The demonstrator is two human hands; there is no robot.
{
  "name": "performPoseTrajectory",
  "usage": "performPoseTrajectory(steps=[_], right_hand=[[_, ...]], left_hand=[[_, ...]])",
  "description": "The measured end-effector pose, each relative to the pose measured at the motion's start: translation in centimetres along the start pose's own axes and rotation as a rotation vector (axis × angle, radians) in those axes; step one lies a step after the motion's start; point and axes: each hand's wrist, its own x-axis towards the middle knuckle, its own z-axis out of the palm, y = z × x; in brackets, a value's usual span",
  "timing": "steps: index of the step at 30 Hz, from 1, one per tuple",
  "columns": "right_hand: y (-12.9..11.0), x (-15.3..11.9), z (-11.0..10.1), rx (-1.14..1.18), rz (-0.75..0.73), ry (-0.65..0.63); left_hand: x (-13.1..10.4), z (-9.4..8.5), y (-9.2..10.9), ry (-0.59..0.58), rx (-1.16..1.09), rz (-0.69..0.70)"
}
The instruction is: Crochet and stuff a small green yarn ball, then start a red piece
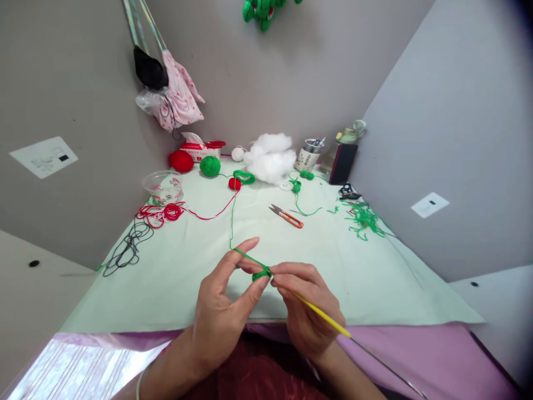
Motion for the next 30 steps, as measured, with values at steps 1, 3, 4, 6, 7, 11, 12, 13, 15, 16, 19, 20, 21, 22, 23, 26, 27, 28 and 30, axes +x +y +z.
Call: performPoseTrajectory(steps=[1,3,4,6,7,11,12,13,15,16,19,20,21,22,23,26,27,28,30], right_hand=[[0.0,0.1,-0.1,-0.057,-0.053,-0.002],[0.1,0.2,-0.5,-0.221,-0.190,-0.020],[0.2,0.1,-0.6,-0.300,-0.265,-0.033],[0.5,-0.1,-0.9,-0.393,-0.371,-0.053],[0.5,-0.2,-1.0,-0.386,-0.390,-0.055],[0.4,-0.2,-0.8,-0.108,-0.185,0.000],[0.2,-0.1,-0.7,-0.012,-0.091,0.008],[0.0,0.1,-0.7,0.074,0.006,0.011],[-0.4,0.5,-0.9,0.215,0.179,0.019],[-0.6,0.7,-1.1,0.276,0.256,0.026],[-0.7,1.2,-1.6,0.447,0.447,0.036],[-0.7,1.3,-1.7,0.491,0.487,0.039],[-0.6,1.3,-1.9,0.521,0.514,0.045],[-0.6,1.3,-1.9,0.537,0.527,0.052],[-0.5,1.3,-2.0,0.538,0.528,0.056],[-0.3,1.0,-2.1,0.479,0.488,0.024],[-0.3,1.0,-2.2,0.453,0.470,0.004],[-0.2,0.9,-2.3,0.429,0.452,-0.015],[-0.2,0.8,-2.6,0.400,0.424,-0.054]], left_hand=[[0.0,0.1,0.1,0.005,-0.018,-0.020],[0.1,0.3,0.4,0.008,-0.093,-0.100],[0.2,0.4,0.6,-0.007,-0.169,-0.169],[0.6,0.7,1.0,-0.083,-0.388,-0.358],[0.9,0.7,1.2,-0.134,-0.499,-0.458],[1.7,0.6,1.4,-0.241,-0.687,-0.660],[1.7,0.5,1.3,-0.238,-0.674,-0.649],[1.7,0.4,1.2,-0.230,-0.651,-0.618],[1.6,0.2,1.0,-0.220,-0.574,-0.512],[1.5,0.0,1.0,-0.224,-0.523,-0.450],[1.3,-0.4,1.0,-0.265,-0.342,-0.309],[1.2,-0.5,1.1,-0.281,-0.285,-0.283],[1.2,-0.6,1.2,-0.296,-0.234,-0.261],[1.2,-0.7,1.3,-0.306,-0.191,-0.243],[1.2,-0.8,1.4,-0.312,-0.155,-0.224],[1.3,-1.1,1.4,-0.318,-0.049,-0.155],[1.3,-1.3,1.4,-0.320,-0.006,-0.125],[1.3,-1.5,1.3,-0.328,0.040,-0.092],[1.5,-2.0,1.3,-0.379,0.137,-0.022]])
